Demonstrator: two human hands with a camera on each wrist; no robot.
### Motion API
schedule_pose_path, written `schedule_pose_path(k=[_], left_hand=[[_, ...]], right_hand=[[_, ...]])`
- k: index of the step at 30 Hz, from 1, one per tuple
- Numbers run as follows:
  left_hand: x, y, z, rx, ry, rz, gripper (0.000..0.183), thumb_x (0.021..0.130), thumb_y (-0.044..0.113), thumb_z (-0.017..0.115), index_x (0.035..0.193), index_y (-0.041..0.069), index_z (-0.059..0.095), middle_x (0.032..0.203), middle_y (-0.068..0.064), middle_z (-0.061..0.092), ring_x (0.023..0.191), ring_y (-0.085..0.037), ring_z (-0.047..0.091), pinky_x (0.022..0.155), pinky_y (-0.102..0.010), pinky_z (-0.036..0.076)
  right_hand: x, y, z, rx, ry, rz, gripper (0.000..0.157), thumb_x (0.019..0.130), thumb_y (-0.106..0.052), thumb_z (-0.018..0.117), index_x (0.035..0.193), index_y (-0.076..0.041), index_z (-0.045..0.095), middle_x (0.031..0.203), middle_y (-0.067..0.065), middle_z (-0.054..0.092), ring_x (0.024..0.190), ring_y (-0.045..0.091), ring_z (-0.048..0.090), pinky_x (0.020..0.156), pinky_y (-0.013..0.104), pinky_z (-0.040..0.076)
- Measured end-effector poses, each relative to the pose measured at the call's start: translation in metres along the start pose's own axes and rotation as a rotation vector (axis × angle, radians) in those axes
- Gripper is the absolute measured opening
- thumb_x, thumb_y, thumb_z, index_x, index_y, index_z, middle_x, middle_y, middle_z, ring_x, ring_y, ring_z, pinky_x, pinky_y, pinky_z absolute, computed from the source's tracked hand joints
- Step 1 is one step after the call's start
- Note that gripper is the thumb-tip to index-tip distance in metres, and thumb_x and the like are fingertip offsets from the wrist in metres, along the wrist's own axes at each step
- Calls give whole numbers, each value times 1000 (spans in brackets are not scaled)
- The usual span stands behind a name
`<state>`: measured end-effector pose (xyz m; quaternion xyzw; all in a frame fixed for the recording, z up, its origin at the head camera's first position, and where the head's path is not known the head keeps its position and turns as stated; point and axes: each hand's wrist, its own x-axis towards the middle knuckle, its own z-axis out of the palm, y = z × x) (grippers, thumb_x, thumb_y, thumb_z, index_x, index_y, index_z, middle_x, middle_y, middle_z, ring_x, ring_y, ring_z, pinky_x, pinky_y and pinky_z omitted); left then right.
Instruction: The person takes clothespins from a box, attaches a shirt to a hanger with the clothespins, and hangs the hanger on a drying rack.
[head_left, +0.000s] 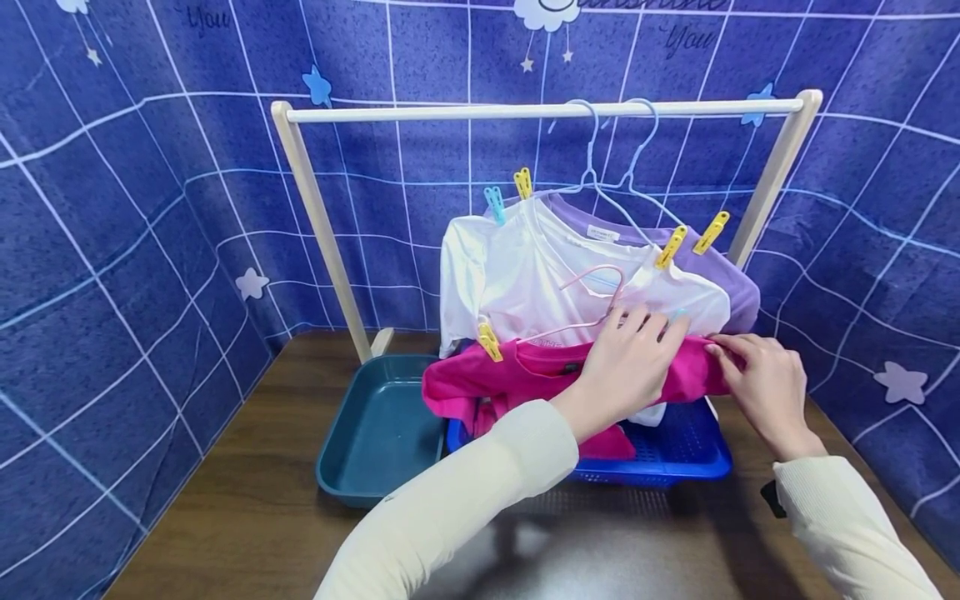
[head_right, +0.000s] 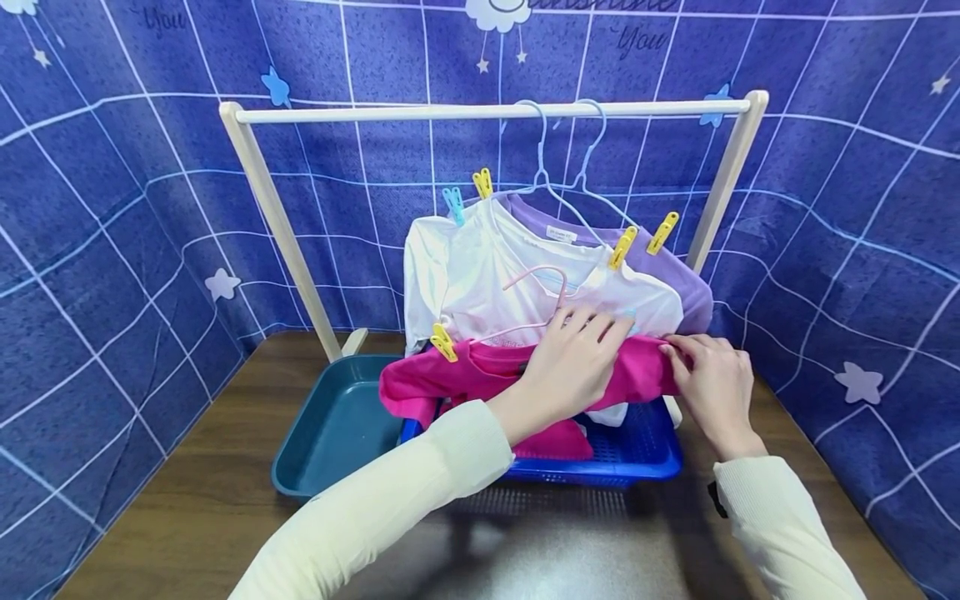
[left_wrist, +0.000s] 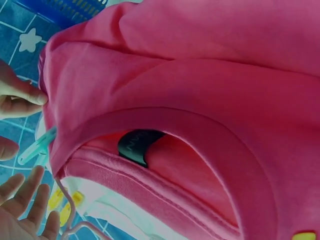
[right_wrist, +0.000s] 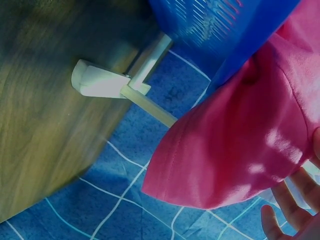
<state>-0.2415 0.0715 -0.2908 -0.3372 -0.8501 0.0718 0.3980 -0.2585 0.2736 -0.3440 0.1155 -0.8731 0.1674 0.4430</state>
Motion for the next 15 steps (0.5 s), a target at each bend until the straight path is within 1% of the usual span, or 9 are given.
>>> schedule_pose_path(k=[2,4,8,12,15], left_hand=[[-4,-1,-2,0,-7,9,49,81,35,54,127,20,48,114,7,59,105,-13,52,89,-29,37],[-8,-1,-4,-4,-15,16,52,80,38,56,128,21,48,117,6,58,107,-13,51,87,-29,38],[-17,-3,-6,-19,-31,37,52,79,40,57,127,21,48,118,5,58,108,-13,50,87,-29,39],[-29,-7,-7,-35,-22,45,46,82,36,55,125,20,51,115,5,60,108,-14,51,92,-30,40],[-38,-14,-9,-50,-5,33,42,82,30,53,123,21,53,112,4,61,106,-14,52,91,-30,41]], right_hand=[[0,0,0,0,0,2,15,76,-12,70,90,-5,71,88,18,68,77,39,58,60,48,34],[0,0,0,1,-1,3,15,76,-12,70,90,-5,71,88,18,68,77,39,58,60,48,34],[-1,0,-1,5,-3,7,15,76,-12,70,90,-5,71,88,18,68,77,39,58,61,48,34],[-1,0,-1,7,-10,10,15,76,-12,70,90,-5,71,88,17,69,77,39,58,61,48,33],[-1,1,-2,4,-15,13,15,77,-13,69,90,-6,71,89,17,68,77,38,58,61,48,33]])
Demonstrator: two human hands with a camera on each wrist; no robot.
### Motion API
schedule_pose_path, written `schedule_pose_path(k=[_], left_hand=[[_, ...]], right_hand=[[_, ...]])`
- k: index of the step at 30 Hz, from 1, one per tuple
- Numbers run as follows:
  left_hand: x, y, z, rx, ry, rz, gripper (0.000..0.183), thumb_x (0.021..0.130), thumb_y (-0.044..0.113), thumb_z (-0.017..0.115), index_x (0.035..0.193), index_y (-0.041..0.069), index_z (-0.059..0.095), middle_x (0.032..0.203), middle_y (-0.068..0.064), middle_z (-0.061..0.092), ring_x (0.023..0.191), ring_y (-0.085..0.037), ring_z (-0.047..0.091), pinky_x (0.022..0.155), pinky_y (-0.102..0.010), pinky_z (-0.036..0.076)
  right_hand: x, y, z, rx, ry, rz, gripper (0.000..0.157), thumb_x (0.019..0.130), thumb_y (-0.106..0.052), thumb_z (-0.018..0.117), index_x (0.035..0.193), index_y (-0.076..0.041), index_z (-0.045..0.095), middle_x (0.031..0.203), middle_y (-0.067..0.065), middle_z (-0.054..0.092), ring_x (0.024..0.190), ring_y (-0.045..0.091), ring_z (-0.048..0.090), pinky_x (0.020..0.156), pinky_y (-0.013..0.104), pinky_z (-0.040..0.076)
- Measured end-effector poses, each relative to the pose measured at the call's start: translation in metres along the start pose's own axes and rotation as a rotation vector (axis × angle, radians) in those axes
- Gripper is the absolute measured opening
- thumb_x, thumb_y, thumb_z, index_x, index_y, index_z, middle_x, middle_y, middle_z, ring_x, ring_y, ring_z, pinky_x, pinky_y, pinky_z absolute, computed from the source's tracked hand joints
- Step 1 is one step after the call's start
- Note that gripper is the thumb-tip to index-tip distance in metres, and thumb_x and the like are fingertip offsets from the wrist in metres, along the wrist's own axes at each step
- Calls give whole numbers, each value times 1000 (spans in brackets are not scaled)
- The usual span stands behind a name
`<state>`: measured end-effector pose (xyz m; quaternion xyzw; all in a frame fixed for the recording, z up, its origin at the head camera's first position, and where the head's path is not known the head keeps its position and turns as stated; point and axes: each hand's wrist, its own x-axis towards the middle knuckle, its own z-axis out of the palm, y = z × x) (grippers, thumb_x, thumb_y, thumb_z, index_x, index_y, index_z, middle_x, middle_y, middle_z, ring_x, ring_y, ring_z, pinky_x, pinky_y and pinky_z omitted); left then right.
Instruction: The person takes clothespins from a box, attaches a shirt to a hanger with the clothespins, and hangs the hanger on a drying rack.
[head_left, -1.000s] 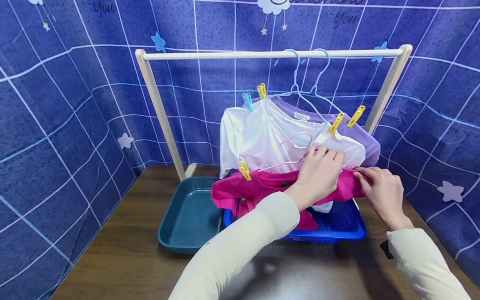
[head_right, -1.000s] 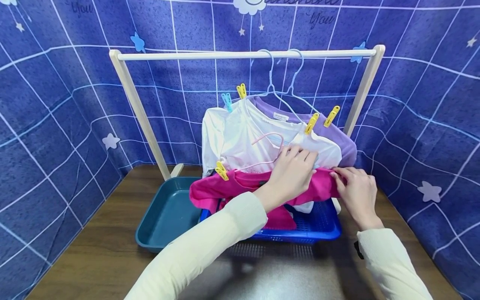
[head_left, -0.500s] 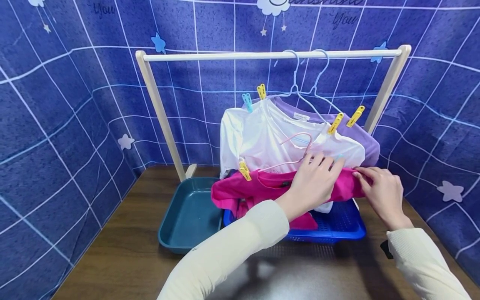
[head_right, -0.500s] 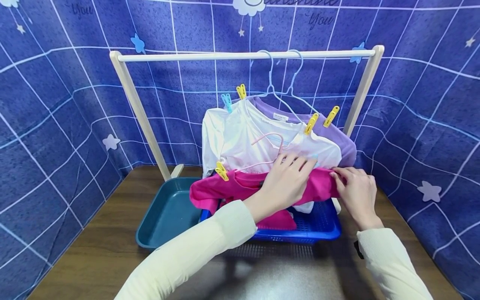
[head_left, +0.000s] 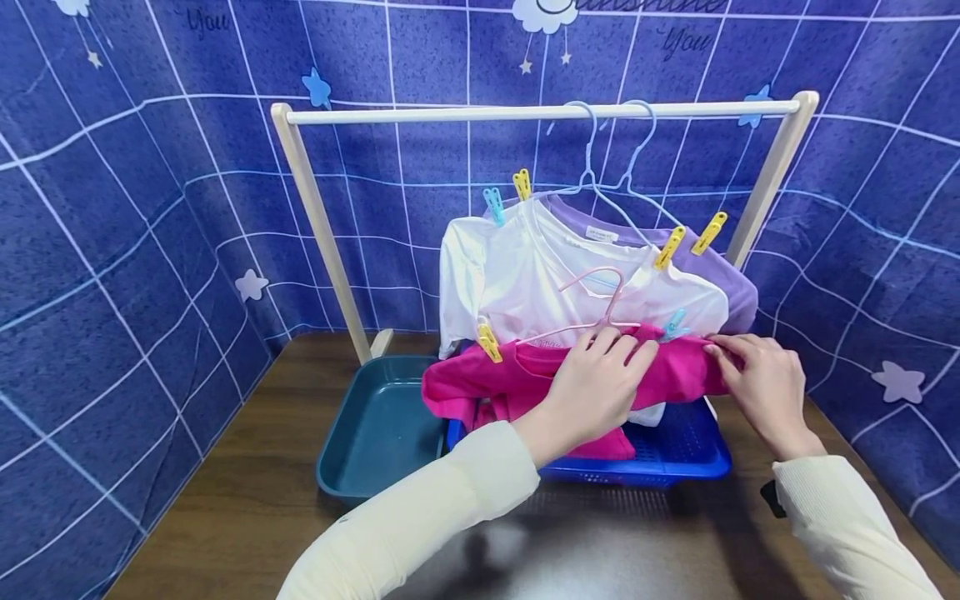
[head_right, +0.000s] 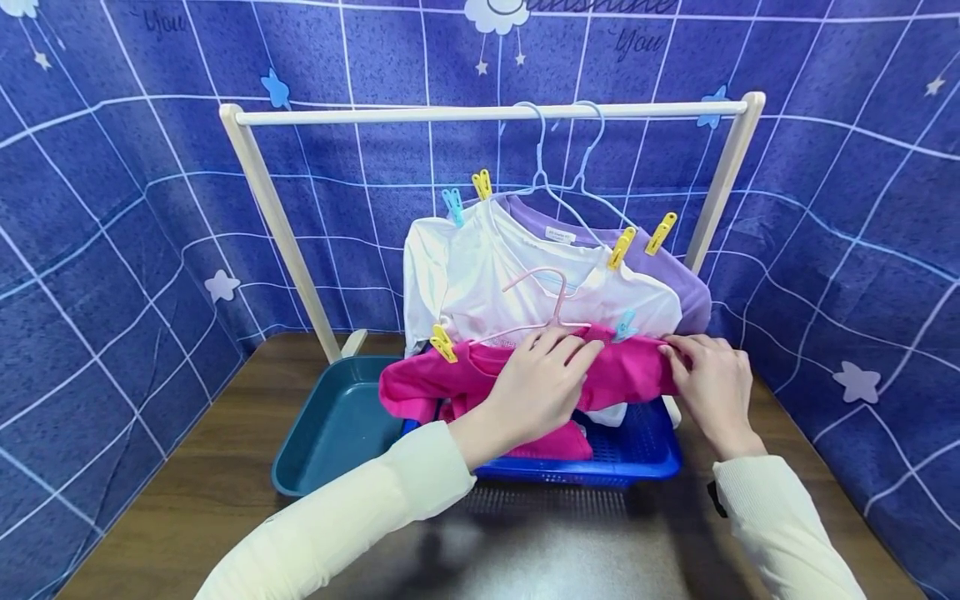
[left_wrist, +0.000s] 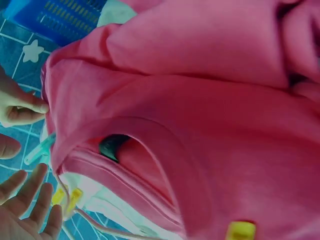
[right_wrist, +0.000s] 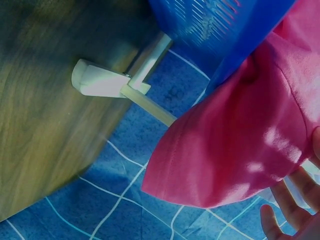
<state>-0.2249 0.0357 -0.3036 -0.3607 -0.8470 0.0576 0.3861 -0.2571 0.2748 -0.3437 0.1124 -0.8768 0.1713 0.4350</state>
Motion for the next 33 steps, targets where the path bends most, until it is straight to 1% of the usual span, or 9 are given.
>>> schedule_pose_path(k=[7,10,16,22,28,33], left_hand=[[-21,-23,-7,-26,13,-55,39,82,25,54,120,18,54,109,2,62,103,-16,54,87,-31,42],[-32,-35,-10,-53,25,-91,36,83,24,55,118,16,53,108,2,62,102,-17,54,86,-31,42],[-54,-60,-16,-101,53,-167,37,83,22,55,119,13,55,107,-1,63,102,-19,55,86,-33,41],[-70,-80,-21,-137,56,-243,36,85,22,55,119,13,56,110,-2,62,105,-20,52,88,-36,41],[-87,-96,-21,-173,76,-317,35,86,23,54,118,12,57,109,-4,63,102,-22,53,85,-38,41],[-104,-107,-15,-201,74,-375,36,86,24,55,119,11,57,108,-6,64,101,-24,53,84,-40,42]], right_hand=[[0,0,-1,3,-9,3,15,77,-13,69,90,-5,70,89,17,68,78,39,58,62,48,33],[0,0,-1,4,-8,2,15,77,-13,69,90,-5,70,89,18,68,78,39,58,61,48,33],[0,0,-1,2,-12,4,15,77,-13,68,90,-5,70,89,18,68,78,39,58,62,48,33],[0,1,-1,-4,-17,8,15,78,-13,68,90,-5,70,90,17,68,78,39,58,62,49,33],[0,1,-1,-4,-17,9,15,78,-12,68,90,-5,70,89,17,68,78,39,58,62,49,33],[0,1,-1,-2,-24,12,15,78,-13,68,91,-5,70,90,18,68,78,38,58,62,48,34]])
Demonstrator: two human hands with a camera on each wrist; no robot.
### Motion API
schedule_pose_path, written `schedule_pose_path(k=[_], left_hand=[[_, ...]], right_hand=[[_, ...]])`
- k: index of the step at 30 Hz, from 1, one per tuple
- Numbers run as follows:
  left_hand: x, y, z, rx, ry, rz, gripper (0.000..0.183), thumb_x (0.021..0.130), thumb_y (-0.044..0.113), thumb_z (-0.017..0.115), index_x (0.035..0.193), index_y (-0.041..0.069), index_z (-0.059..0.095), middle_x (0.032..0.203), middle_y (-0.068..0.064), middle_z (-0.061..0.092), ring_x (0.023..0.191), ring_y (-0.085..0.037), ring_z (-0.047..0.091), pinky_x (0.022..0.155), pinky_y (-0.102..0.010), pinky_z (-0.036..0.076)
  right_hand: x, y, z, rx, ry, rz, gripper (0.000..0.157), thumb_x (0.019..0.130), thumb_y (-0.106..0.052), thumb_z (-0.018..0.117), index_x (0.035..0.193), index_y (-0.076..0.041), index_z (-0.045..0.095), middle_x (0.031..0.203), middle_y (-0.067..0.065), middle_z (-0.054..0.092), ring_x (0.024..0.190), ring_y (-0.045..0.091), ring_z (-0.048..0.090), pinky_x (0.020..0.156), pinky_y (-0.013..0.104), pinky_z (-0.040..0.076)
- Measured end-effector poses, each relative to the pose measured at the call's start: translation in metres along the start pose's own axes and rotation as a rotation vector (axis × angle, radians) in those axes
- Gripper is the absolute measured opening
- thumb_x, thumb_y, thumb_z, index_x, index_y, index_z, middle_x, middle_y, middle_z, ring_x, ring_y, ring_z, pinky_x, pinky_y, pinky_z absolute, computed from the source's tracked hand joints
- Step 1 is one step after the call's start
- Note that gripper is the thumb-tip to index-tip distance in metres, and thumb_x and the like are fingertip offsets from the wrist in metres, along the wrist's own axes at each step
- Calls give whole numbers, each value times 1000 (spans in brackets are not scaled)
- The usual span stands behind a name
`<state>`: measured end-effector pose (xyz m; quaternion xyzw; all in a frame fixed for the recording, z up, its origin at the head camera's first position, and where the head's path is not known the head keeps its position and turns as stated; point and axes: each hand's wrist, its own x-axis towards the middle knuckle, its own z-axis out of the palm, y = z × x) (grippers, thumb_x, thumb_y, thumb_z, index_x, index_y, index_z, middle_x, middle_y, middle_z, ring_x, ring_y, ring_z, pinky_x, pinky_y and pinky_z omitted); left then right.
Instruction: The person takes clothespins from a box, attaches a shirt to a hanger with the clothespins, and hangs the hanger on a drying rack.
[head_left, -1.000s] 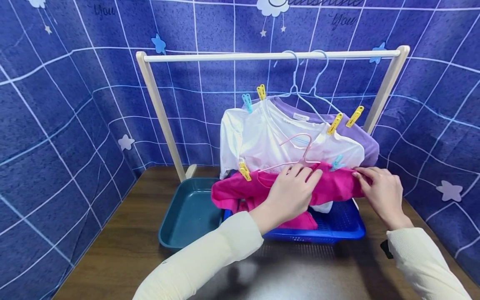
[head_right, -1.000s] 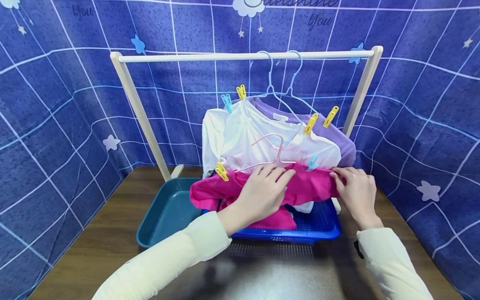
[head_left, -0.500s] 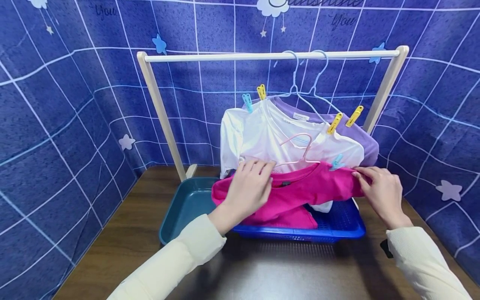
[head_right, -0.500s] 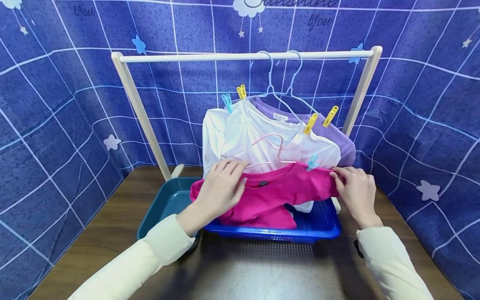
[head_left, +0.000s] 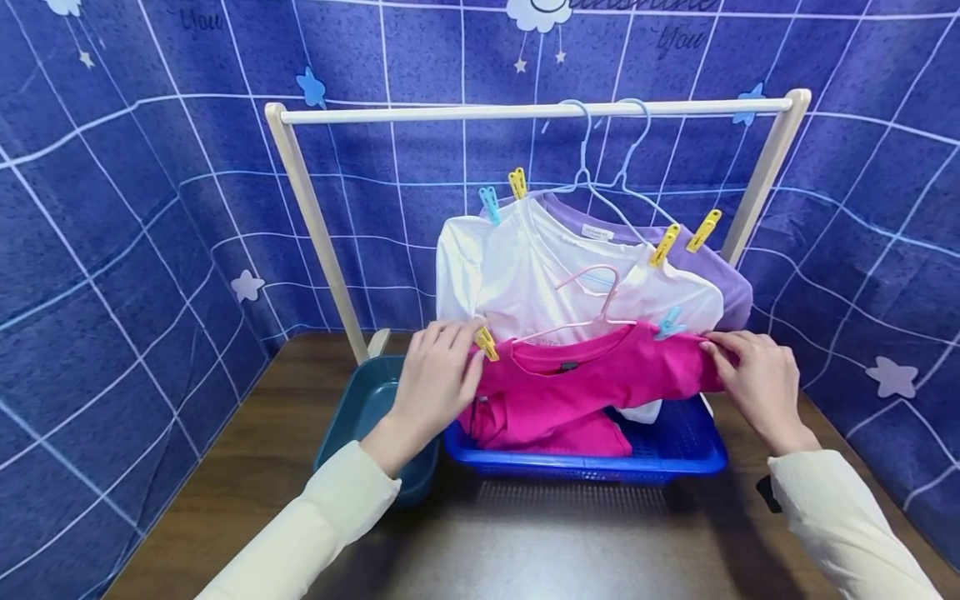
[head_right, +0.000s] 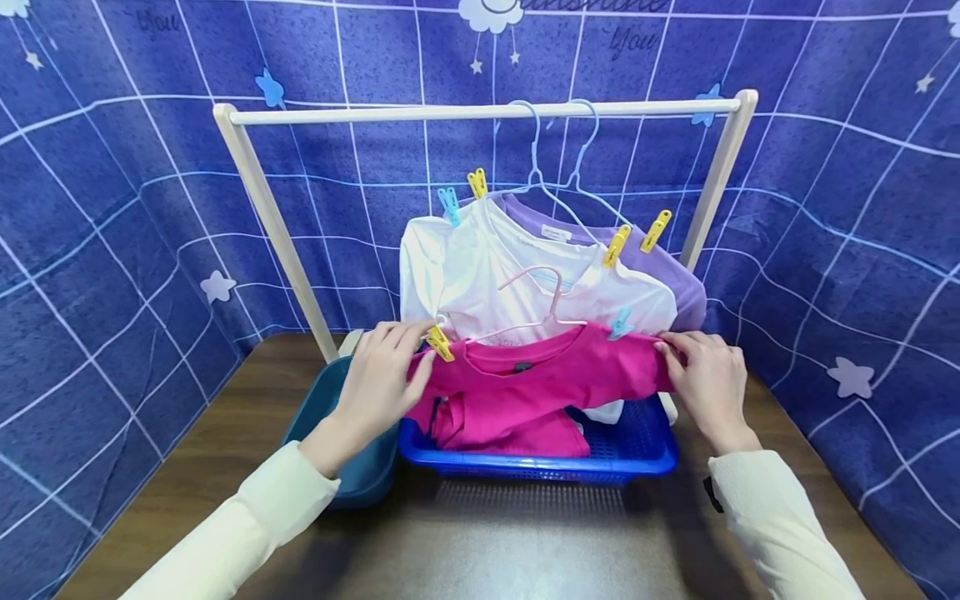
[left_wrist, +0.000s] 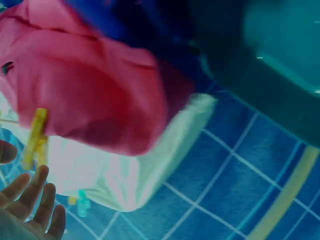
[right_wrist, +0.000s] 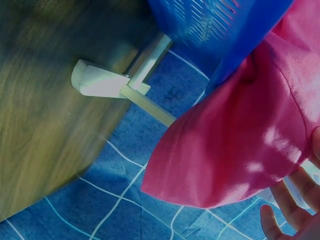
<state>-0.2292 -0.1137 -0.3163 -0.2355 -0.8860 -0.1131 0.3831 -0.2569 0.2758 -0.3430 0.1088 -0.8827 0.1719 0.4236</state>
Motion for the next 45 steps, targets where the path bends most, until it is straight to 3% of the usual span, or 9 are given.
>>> schedule_pose_path(k=[10,17,22,34,38,45], left_hand=[[-25,-30,15,46,-61,-84,37,83,27,61,116,10,58,105,-9,65,95,-26,53,80,-41,43],[-31,-41,24,38,-121,-141,32,86,30,60,110,9,61,100,-9,68,91,-25,54,81,-40,42],[-34,-46,26,35,-136,-139,24,87,28,59,103,11,63,95,-7,69,90,-25,54,82,-40,41],[-30,-55,25,86,-92,-97,13,88,20,57,94,9,61,86,-7,67,86,-27,54,80,-41,41],[-25,-59,20,89,-54,-92,12,88,18,56,93,8,60,85,-9,66,85,-29,55,86,-43,40],[-13,-68,8,75,3,-120,12,88,18,57,93,8,60,85,-10,65,84,-29,54,75,-43,41]], right_hand=[[0,1,0,-11,0,5,15,79,-13,68,90,-5,70,89,18,68,79,38,58,62,47,34],[-2,1,0,-9,1,5,14,78,-13,68,90,-5,70,89,17,68,78,38,58,62,47,34],[-3,1,0,-12,5,1,15,78,-13,68,90,-5,70,89,17,68,78,38,59,61,47,34],[-2,-4,-4,-21,43,-35,15,76,-13,69,88,-5,71,85,16,69,76,35,58,62,45,32],[1,-9,-8,-22,71,-55,15,76,-14,69,88,-5,71,83,16,68,75,35,57,62,45,32],[11,-21,-17,-14,125,-99,15,76,-16,68,86,-5,71,78,15,68,70,34,56,62,44,32]])
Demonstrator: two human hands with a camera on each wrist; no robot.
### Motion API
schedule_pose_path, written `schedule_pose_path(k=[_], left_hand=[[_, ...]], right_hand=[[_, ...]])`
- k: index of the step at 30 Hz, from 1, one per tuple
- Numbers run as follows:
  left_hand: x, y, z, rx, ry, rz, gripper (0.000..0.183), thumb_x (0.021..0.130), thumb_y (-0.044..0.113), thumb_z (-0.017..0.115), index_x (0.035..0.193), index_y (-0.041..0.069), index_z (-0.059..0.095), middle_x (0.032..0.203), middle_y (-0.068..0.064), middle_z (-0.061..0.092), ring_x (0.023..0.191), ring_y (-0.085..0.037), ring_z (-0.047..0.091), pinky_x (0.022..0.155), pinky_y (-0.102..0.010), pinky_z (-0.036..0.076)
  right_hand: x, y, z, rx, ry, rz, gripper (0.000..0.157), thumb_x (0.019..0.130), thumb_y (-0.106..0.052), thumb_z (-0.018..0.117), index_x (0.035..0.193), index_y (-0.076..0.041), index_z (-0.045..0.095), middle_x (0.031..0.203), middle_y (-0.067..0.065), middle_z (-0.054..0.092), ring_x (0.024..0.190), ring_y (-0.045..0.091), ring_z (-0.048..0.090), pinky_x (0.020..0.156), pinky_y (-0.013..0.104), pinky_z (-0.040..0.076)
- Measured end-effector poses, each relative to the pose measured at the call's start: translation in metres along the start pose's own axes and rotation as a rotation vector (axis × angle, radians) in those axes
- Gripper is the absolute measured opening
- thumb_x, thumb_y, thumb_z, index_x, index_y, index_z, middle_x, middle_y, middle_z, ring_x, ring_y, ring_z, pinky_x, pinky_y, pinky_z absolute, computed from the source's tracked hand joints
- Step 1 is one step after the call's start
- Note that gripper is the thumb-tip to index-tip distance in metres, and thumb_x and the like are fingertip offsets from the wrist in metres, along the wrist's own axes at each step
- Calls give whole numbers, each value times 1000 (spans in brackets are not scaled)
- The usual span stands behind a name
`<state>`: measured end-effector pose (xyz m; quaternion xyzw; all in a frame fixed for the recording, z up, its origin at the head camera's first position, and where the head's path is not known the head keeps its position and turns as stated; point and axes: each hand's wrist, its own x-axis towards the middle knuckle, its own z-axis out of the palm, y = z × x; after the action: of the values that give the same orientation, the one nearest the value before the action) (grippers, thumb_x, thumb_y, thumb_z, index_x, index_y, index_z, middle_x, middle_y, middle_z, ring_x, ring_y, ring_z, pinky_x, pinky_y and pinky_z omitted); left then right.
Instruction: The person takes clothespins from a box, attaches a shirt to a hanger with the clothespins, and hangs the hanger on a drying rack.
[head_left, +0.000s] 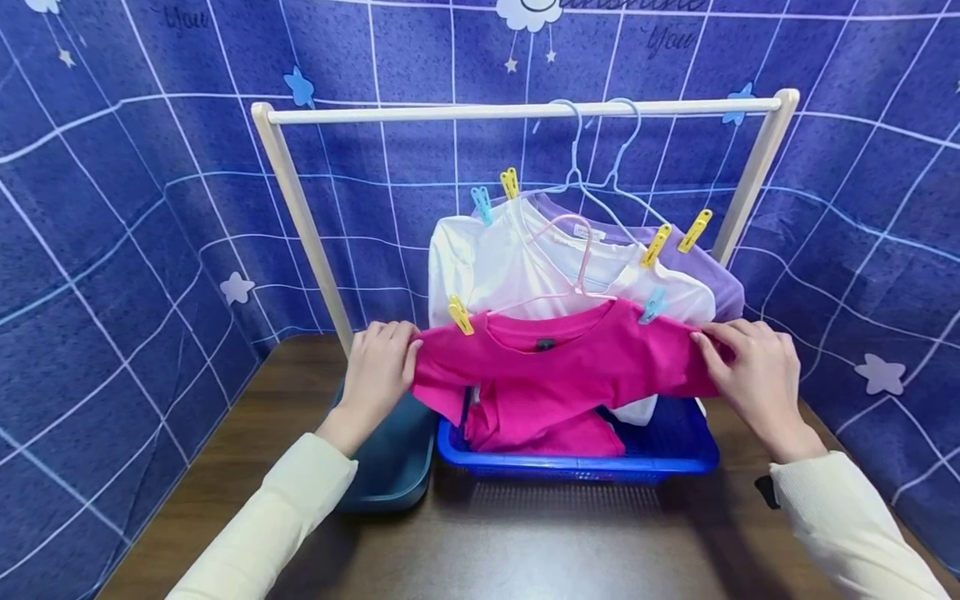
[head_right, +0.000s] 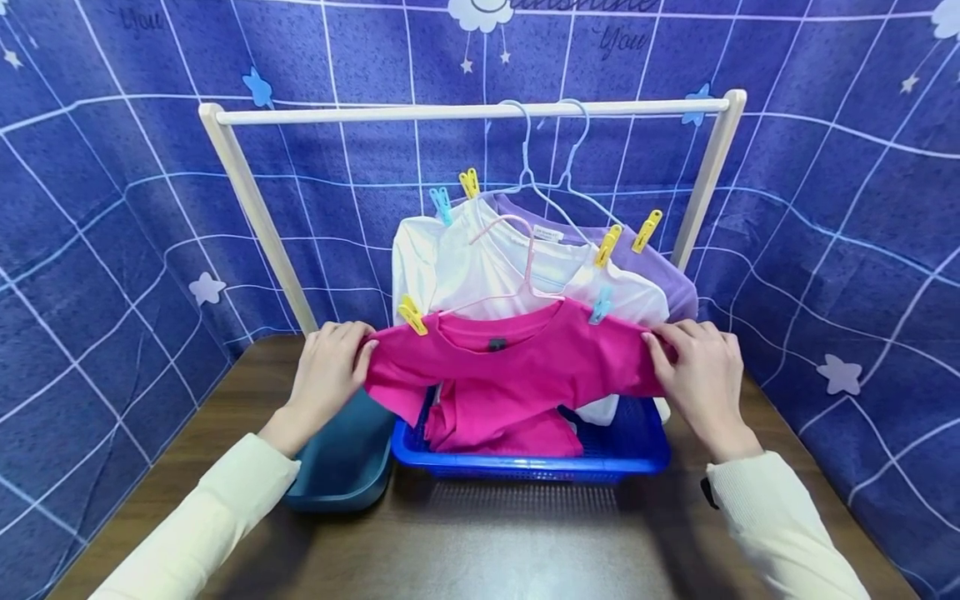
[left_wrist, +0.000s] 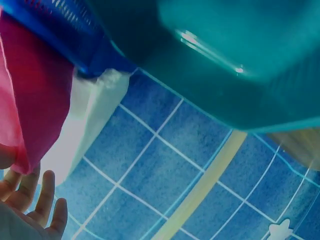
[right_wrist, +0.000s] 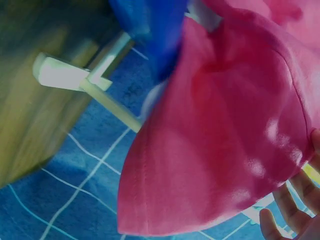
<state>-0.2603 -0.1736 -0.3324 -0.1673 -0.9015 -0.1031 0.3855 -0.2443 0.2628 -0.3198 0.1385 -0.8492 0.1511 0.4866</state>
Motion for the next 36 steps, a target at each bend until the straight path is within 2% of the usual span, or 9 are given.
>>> schedule_pose_path(k=[6,12,22,29,36], left_hand=[[12,-9,-10,-5,31,-16,13,87,19,58,93,8,60,85,-11,65,84,-30,55,74,-46,41],[27,-16,-20,-20,43,-47,14,88,20,55,93,7,60,85,-12,65,85,-33,54,71,-47,40],[58,-24,-32,-41,48,-138,17,89,21,53,93,6,61,86,-14,64,81,-34,53,69,-47,38],[80,-31,-45,-47,71,-180,19,90,19,51,95,4,61,91,-18,64,85,-38,53,73,-52,39],[100,-41,-53,-65,78,-232,21,91,19,50,97,2,60,93,-20,63,90,-40,54,79,-55,38]], right_hand=[[11,-11,-5,17,18,-21,15,77,-17,68,84,-4,70,75,14,67,69,34,56,62,45,32],[31,-21,-12,15,17,-43,17,78,-17,66,85,-3,70,74,15,66,67,34,55,62,46,33],[60,-35,-22,-8,7,-42,18,81,-19,63,87,-4,70,73,17,65,66,35,55,62,47,33],[83,-45,-25,1,2,-48,20,82,-19,63,89,-3,71,74,18,66,67,35,57,63,46,34],[105,-53,-24,-4,-25,-56,19,83,-20,62,89,-5,72,68,16,64,60,33,55,60,46,33]])
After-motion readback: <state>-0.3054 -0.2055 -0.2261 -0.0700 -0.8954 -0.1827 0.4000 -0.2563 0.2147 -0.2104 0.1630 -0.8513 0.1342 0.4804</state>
